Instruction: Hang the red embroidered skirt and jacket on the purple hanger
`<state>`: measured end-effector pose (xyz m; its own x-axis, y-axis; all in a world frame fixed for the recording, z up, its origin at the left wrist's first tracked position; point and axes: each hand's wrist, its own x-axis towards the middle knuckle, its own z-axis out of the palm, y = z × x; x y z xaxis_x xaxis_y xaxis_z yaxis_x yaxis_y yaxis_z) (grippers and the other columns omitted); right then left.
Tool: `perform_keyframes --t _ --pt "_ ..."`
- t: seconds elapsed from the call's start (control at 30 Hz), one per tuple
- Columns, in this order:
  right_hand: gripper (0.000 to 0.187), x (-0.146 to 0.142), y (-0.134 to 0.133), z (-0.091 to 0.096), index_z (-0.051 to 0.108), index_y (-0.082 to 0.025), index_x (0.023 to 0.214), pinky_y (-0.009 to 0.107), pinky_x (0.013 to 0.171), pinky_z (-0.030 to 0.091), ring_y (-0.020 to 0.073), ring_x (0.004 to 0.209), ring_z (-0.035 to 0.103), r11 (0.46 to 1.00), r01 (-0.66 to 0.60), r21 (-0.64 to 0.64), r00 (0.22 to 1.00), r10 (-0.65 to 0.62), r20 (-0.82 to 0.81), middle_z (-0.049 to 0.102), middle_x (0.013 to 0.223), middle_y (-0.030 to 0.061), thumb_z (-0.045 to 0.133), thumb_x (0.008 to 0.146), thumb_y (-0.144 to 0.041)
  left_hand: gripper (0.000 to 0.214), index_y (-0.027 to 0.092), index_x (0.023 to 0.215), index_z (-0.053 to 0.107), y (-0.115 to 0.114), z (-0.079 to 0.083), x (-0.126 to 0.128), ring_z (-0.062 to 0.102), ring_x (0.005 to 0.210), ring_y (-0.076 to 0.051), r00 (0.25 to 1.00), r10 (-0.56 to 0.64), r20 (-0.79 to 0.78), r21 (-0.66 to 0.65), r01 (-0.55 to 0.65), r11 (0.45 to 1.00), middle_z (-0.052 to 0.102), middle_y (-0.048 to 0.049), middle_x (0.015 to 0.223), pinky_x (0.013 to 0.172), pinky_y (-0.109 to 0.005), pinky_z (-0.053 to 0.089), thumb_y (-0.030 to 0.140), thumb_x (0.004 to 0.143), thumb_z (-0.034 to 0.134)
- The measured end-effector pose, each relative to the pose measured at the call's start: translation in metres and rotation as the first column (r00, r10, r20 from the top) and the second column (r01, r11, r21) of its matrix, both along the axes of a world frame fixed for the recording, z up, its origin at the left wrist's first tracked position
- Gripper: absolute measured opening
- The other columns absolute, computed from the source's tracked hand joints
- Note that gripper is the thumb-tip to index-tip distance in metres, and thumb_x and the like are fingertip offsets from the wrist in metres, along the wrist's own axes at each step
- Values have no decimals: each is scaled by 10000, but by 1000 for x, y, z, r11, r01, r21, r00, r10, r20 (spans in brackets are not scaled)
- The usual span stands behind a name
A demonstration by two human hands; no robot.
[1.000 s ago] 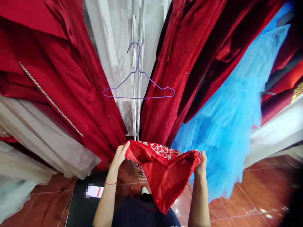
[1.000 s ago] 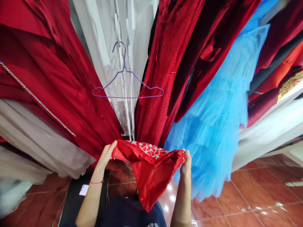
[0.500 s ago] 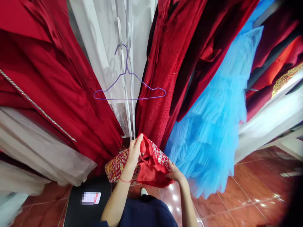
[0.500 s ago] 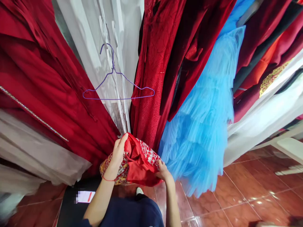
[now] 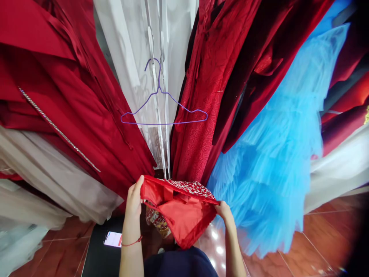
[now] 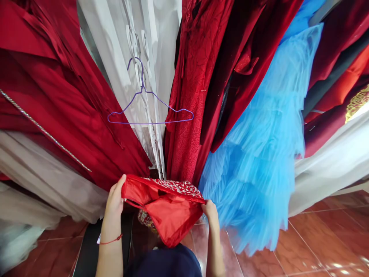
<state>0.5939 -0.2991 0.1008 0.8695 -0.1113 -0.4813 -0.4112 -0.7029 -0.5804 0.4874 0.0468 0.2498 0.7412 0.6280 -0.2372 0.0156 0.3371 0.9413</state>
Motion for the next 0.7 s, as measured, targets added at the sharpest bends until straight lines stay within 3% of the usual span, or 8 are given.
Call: perform_keyframes --t 0.1,0.17,0.23,0.3,0.47,0.6,0.7 --pt "272 5 -10 22 710 -186 793 343 790 547 291 918 712 951 -63 302 994 31 109 766 856 79 571 735 -413 574 189 494 458 17 -11 -2 306 329 -49 996 83 -24 16 -83 996 374 79 363 350 -206 181 658 626 761" --pt "362 11 -11 40 715 -192 802 346 739 549 274 819 705 849 -49 526 982 -55 180 765 826 65 617 697 -525 578 195 502 434 21 -15 0 303 338 -46 992 126 -14 2 -126 992 369 87 369 360 -204 195 651 621 768" --pt "398 19 -10 61 706 -193 756 342 674 534 256 716 682 762 -20 647 964 -156 213 751 756 59 690 629 -570 576 196 516 422 20 -15 3 314 356 -44 989 148 1 -19 -148 989 383 90 390 376 -202 220 632 607 787" --pt "397 30 -8 83 699 -193 733 320 639 515 227 662 659 752 -26 659 960 -164 225 737 716 43 744 588 -560 584 200 511 400 16 -13 7 313 363 -44 988 154 5 -29 -154 988 383 90 395 385 -204 227 620 602 796" --pt "409 57 -6 145 720 -163 787 304 647 510 200 650 651 776 -157 610 970 5 243 749 754 46 799 590 -514 578 205 492 391 18 10 22 307 354 -55 994 107 15 71 -108 992 381 76 375 373 -220 197 614 667 760" --pt "428 84 0 187 624 -212 665 271 484 407 154 492 539 818 -114 564 922 -124 366 656 576 -1 677 706 -635 574 204 488 408 45 43 45 292 345 -57 985 131 112 151 -147 978 370 77 367 363 -226 181 627 694 736" --pt "521 108 22 208 458 -251 543 289 415 318 153 420 454 871 -136 473 871 -123 476 550 462 -4 530 795 -701 566 199 487 433 76 57 70 295 347 -55 979 102 179 181 -134 974 372 76 368 365 -224 180 626 671 756"
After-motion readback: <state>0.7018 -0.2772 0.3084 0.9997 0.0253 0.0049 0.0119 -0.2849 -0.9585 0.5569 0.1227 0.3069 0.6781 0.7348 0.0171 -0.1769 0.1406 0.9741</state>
